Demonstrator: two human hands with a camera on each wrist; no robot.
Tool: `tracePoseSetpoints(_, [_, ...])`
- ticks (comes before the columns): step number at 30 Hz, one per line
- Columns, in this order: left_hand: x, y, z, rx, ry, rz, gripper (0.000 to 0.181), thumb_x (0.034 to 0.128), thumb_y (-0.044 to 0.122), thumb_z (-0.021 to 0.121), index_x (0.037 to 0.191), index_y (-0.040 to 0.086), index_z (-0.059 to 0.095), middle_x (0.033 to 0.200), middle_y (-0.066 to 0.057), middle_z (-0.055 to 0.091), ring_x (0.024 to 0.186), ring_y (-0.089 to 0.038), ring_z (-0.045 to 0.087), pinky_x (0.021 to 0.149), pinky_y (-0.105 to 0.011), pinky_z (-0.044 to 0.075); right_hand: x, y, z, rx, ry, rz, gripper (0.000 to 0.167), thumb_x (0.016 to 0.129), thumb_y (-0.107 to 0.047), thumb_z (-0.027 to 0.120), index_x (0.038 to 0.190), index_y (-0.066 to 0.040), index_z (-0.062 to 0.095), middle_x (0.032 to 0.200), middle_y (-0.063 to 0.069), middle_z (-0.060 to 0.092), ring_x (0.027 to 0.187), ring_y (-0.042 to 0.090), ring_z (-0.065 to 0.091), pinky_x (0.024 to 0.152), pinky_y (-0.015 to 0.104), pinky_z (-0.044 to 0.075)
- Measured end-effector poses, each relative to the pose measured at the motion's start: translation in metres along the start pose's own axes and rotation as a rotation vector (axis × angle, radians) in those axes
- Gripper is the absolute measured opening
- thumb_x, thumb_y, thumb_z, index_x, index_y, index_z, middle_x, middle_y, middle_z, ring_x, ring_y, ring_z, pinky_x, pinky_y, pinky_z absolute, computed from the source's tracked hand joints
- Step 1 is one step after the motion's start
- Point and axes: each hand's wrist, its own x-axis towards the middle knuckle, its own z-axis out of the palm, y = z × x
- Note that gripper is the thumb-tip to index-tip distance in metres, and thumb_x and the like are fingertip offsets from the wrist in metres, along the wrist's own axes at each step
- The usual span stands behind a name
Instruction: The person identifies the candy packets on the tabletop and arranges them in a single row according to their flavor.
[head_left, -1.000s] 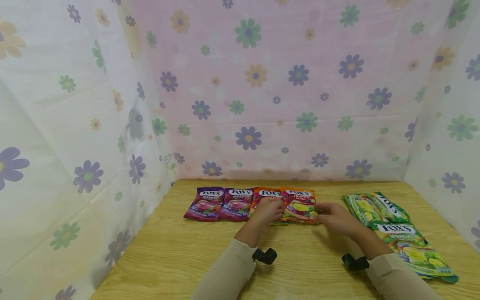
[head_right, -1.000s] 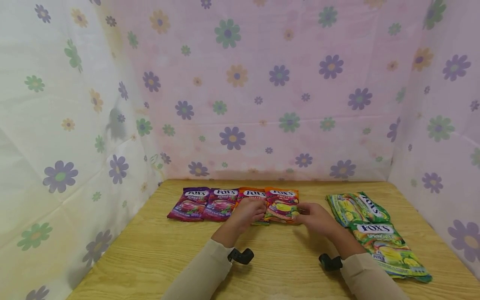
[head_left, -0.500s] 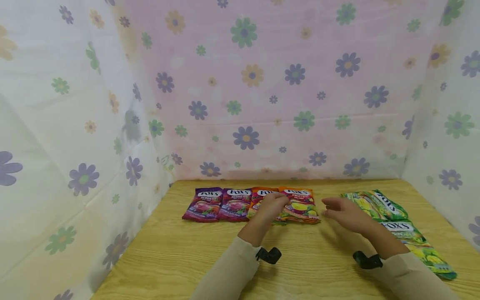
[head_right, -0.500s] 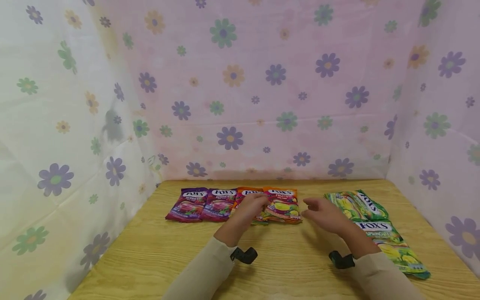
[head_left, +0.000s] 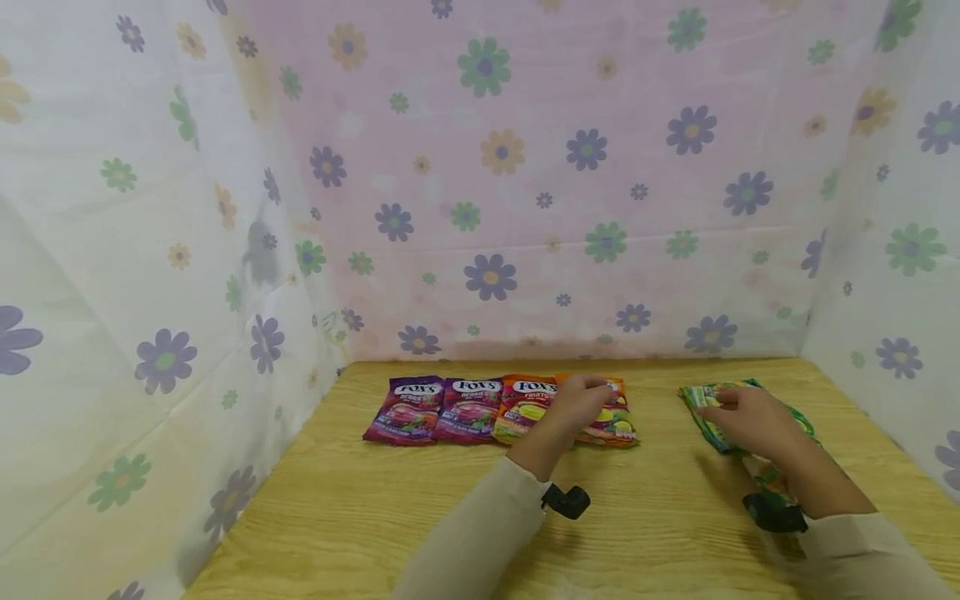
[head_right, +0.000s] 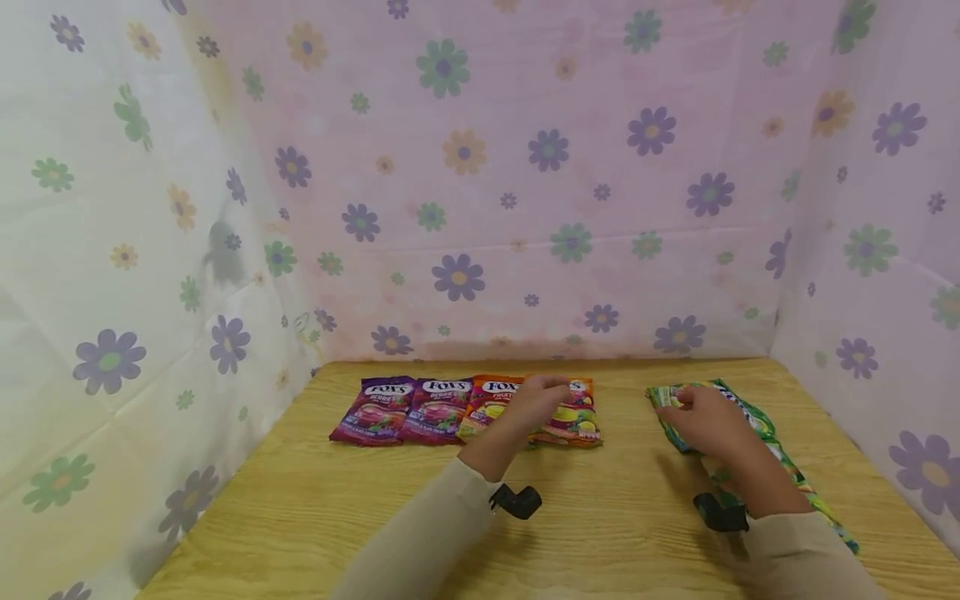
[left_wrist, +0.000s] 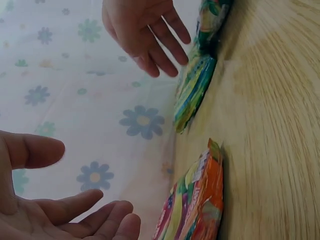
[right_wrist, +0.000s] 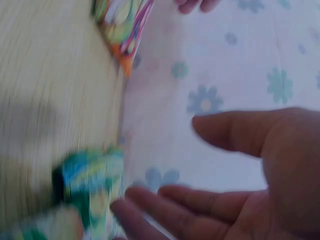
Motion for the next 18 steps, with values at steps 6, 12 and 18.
tracePoseSetpoints(6, [0.005, 0.002, 0.016, -0.017, -0.052, 0.008, 0.036, 0.0963, 0.043, 0.069, 0.123, 0.019, 0.072, 0.124, 0.002, 0.066, 0.117, -0.028, 0.061, 0.105, -0.054, 0.049, -0.009, 0.026, -0.015, -0.082, -0.016, 0.161, 0.058, 0.103, -0.050, 0.050, 0.093, 0.006, 0.061, 0.068, 0.007, 0.050, 0.055, 0.020, 0.045, 0.055, 0.036, 0.041])
tracePoseSetpoints(12, [0.009, -0.001, 0.031, -0.033, -0.033, 0.019, 0.038, 0.0932, 0.041, 0.075, 0.122, 0.017, 0.070, 0.118, 0.000, 0.067, 0.110, -0.026, 0.063, 0.100, -0.052, 0.053, -0.007, 0.047, -0.018, -0.093, -0.088, 0.185, 0.054, 0.104, -0.053, 0.049, 0.070, -0.011, 0.053, 0.063, 0.001, 0.043, 0.056, 0.017, 0.042, 0.057, 0.037, 0.042])
tracePoseSetpoints(18, [0.006, -0.007, 0.043, 0.015, -0.025, 0.013, 0.040, 0.0867, 0.028, 0.083, 0.123, 0.019, 0.069, 0.117, 0.003, 0.067, 0.107, -0.020, 0.065, 0.098, -0.046, 0.056, 0.000, 0.055, -0.008, -0.130, -0.125, 0.222, 0.063, 0.099, -0.067, 0.049, 0.072, -0.012, 0.062, 0.068, 0.007, 0.053, 0.060, 0.023, 0.052, 0.064, 0.044, 0.045])
